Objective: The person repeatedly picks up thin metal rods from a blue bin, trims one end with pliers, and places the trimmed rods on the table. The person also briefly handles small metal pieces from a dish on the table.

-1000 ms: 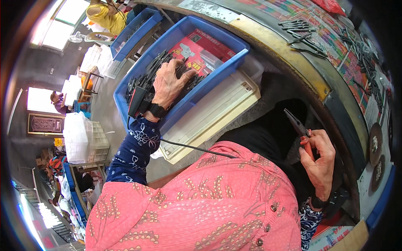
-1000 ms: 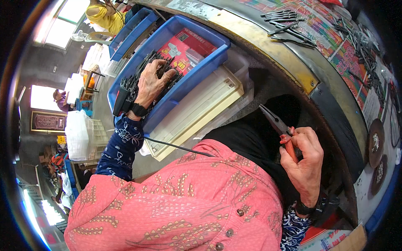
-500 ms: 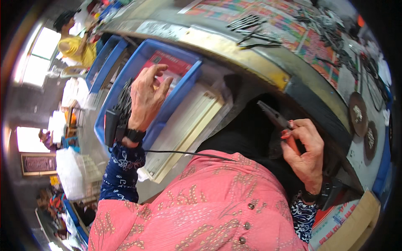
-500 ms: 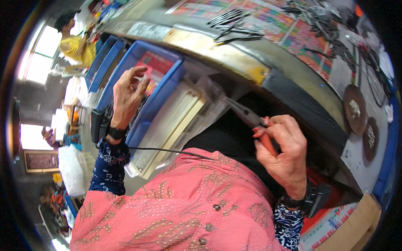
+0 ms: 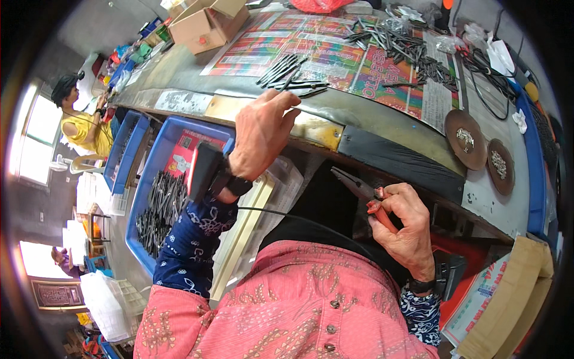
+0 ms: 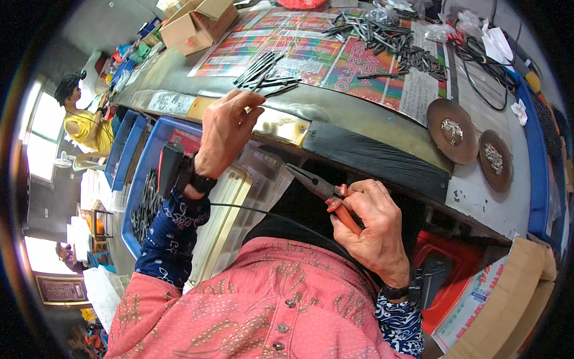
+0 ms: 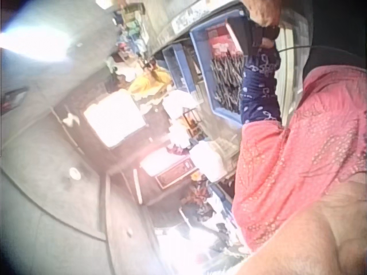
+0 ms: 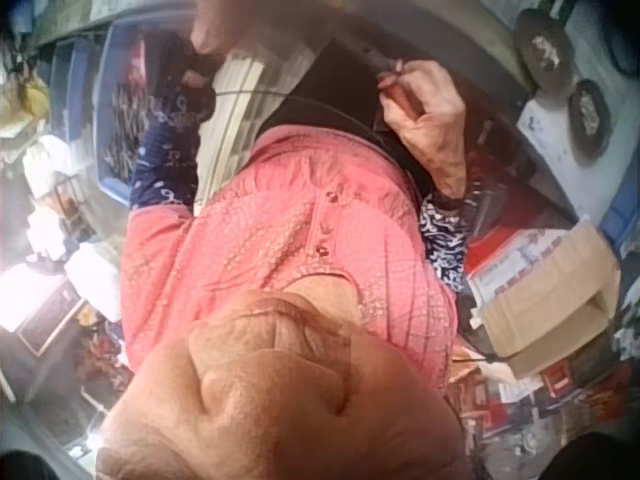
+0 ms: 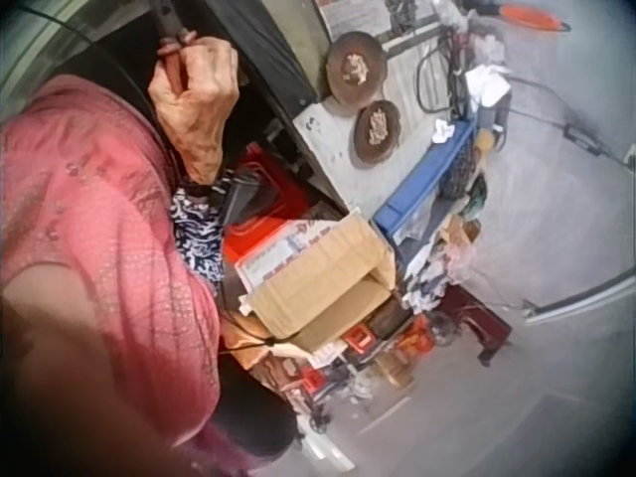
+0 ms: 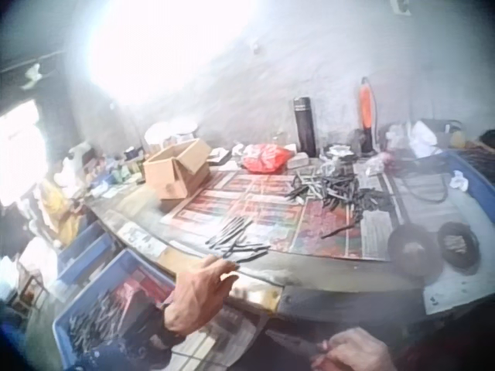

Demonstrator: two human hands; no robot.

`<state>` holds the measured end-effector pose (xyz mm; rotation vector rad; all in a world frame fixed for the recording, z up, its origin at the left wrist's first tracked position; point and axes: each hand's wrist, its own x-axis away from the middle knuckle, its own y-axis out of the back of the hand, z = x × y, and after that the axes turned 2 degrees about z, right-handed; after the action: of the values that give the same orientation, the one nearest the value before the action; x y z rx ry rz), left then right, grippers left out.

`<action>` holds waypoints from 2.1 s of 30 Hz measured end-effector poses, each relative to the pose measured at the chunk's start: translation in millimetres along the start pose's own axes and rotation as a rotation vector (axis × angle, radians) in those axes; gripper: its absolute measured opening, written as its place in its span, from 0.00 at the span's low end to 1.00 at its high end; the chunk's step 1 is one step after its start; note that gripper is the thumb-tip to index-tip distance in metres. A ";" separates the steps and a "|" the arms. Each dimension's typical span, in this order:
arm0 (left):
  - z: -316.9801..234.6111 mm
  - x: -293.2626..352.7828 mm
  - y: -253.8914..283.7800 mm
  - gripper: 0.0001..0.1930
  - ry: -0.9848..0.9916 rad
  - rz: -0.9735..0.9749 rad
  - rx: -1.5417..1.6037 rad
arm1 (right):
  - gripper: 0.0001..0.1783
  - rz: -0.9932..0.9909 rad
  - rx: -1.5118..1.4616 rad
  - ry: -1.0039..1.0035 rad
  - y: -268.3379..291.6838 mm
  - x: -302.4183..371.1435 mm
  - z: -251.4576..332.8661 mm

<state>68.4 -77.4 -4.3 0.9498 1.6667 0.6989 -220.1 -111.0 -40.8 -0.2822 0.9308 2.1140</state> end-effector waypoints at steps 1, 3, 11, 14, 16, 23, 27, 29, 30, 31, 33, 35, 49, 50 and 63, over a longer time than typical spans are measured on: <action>0.6 -6.6 -6.8 0.08 -0.009 -0.006 -0.007 | 0.13 0.001 0.009 -0.001 0.4 0.9 -1.0; 2.5 -17.7 -18.8 0.06 -0.066 -0.036 -0.041 | 0.12 -0.013 0.018 -0.007 0.2 2.4 -2.8; 12.8 -37.4 -41.9 0.04 -0.104 0.013 -0.244 | 0.08 -0.043 0.022 -0.042 0.4 3.9 -6.6; 16.4 -40.8 -45.5 0.05 -0.072 0.051 -0.263 | 0.08 -0.037 0.035 -0.051 0.9 3.6 -8.3; 18.1 -43.1 -48.1 0.05 -0.059 0.050 -0.280 | 0.08 -0.036 0.030 -0.050 1.0 3.6 -9.3; 20.0 -48.0 -52.9 0.04 -0.039 0.044 -0.288 | 0.12 -0.005 0.015 -0.097 -0.1 4.2 -9.0; 11.5 -42.9 -44.8 0.04 -0.081 -0.026 -0.180 | 0.13 -0.044 0.036 -0.074 0.7 4.0 -3.5; 2.2 -38.5 -36.1 0.04 -0.103 -0.058 -0.012 | 0.12 -0.070 0.055 -0.041 1.2 3.4 0.8; -3.6 -35.4 -30.3 0.04 -0.106 -0.068 0.072 | 0.12 -0.082 0.072 -0.033 1.2 2.8 2.9; -11.5 -28.8 -24.3 0.04 -0.098 -0.082 0.122 | 0.13 -0.121 0.094 -0.011 -0.5 1.5 4.7; -26.7 -16.7 -10.9 0.04 0.029 0.030 0.367 | 0.11 -0.171 0.152 0.051 -0.5 -1.2 7.1; -41.4 -1.2 1.7 0.04 0.222 0.187 0.816 | 0.11 -0.184 0.220 0.082 2.0 -2.2 10.1; -61.2 51.5 26.5 0.05 0.601 0.403 1.646 | 0.16 -0.156 0.488 0.166 2.3 2.3 30.5; -61.0 52.4 27.0 0.05 0.607 0.412 1.654 | 0.16 -0.154 0.491 0.171 2.4 2.6 30.9; -53.2 59.1 26.8 0.06 0.603 0.506 1.767 | 0.13 -0.086 0.492 0.183 4.0 7.8 26.8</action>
<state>15.8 -12.4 3.5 2.5960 2.4835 -0.5376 -225.3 -89.4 -23.5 -0.2571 1.4806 1.7330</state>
